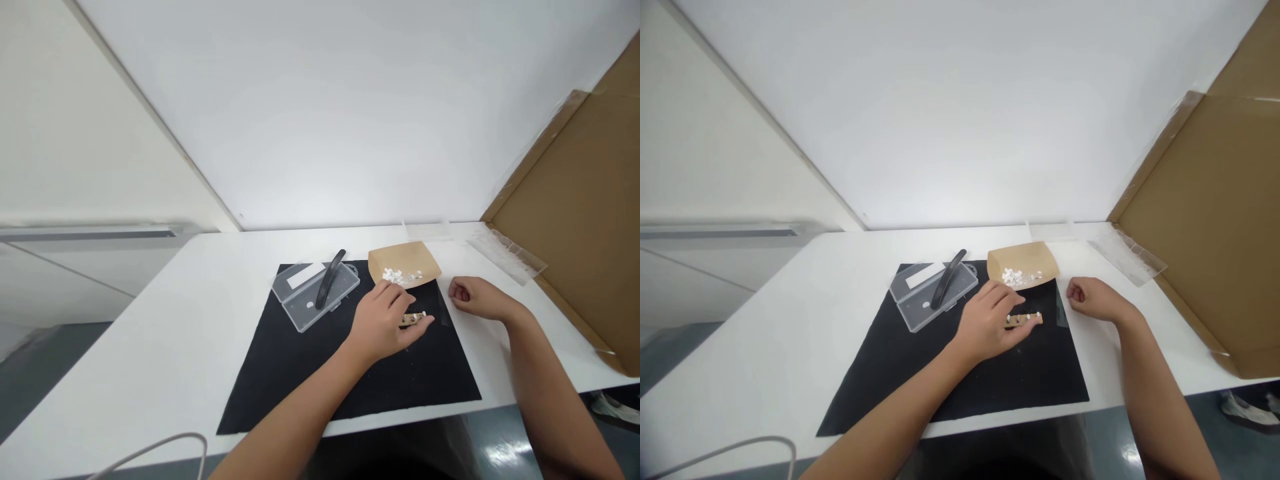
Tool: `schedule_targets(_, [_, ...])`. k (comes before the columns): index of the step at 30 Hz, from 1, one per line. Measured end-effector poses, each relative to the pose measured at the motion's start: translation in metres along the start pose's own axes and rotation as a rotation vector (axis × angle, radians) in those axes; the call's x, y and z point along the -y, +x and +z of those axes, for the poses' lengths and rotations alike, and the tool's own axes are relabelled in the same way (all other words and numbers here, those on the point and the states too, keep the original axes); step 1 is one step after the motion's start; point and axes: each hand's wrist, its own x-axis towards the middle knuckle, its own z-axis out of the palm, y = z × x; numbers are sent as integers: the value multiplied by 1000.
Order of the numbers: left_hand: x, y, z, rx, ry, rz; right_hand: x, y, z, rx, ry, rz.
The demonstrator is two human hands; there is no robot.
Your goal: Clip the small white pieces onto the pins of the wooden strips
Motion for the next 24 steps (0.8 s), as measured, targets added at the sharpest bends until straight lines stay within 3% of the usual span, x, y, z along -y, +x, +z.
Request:
schedule_targets(5, [-8, -10, -49, -96, 48, -88, -16, -5, -6, -43, -78, 93])
schedule_targets(11, [10, -75, -84, -184, 193, -464, -35, -14, -12, -84, -159, 164])
schedule_targets(15, [26, -113, -92, -213, 183, -641, -42, -14, -11, -96, -169, 146])
schedule_targets(19, [34, -130, -90, -280, 171, -810, -42, -12, -12, -134, -88, 72])
schedule_targets(24, [34, -130, -88, -208, 116, -749, -27, -10, -14, -191, -52, 25])
